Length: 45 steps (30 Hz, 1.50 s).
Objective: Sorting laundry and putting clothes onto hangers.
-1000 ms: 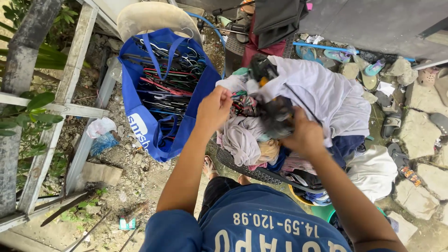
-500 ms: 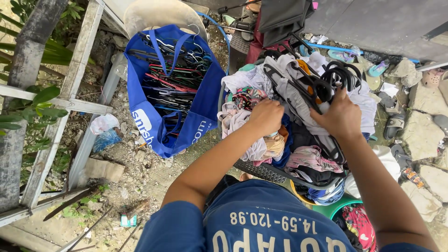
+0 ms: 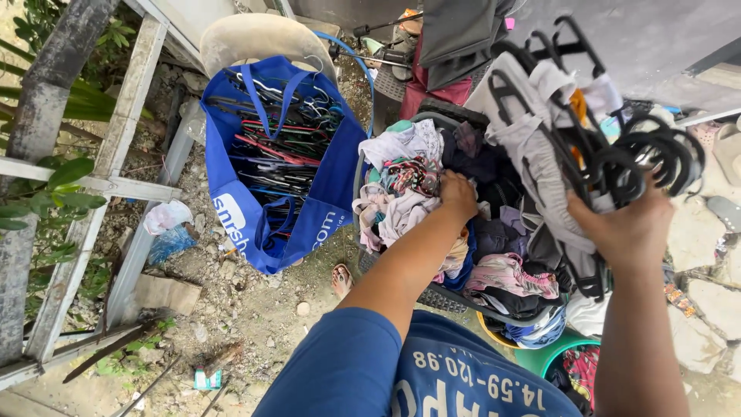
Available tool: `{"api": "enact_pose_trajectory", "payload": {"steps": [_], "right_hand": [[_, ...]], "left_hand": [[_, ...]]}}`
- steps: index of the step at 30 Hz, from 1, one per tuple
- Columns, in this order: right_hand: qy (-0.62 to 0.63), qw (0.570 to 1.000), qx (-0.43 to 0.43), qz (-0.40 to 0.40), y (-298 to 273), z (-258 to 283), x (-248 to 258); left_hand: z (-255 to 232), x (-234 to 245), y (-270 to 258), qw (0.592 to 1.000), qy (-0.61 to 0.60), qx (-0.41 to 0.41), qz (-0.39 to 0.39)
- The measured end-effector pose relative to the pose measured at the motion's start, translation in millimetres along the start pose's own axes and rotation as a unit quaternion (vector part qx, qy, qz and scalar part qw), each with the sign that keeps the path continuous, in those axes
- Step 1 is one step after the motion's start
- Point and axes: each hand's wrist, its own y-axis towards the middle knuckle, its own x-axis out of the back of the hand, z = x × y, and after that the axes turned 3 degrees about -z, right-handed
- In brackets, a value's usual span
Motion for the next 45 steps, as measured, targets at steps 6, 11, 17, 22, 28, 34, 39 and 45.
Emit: {"api": "enact_pose_trajectory", "payload": {"steps": [6,11,17,22,28,34,39,45], "right_hand": [[0.061,0.998,0.010,-0.011,-9,15,-14],[0.077,0.997,-0.013,0.013,-2,11,-16],[0.100,0.995,0.014,-0.003,5,1,-13],[0.025,0.998,-0.040,0.040,-9,36,-28],[0.036,0.991,-0.031,0.129,-42,51,-66],[-0.026,0.983,0.054,0.172,-13,38,-11],[-0.122,0.949,0.103,0.271,-46,23,-39],[-0.192,0.922,0.117,0.314,-71,48,-58]], "left_hand": [[22,-20,8,0.990,-0.134,-0.007,-0.043],[67,52,-40,0.875,-0.460,-0.045,-0.144],[131,56,-36,0.497,-0.846,-0.189,-0.037],[192,38,-85,0.530,-0.818,-0.186,-0.127],[206,5,-135,0.570,-0.780,-0.182,-0.181],[235,5,-157,0.420,-0.897,-0.112,-0.078],[239,-1,-154,0.245,-0.955,-0.154,-0.058],[220,-34,-119,0.329,-0.912,-0.052,-0.241]]}}
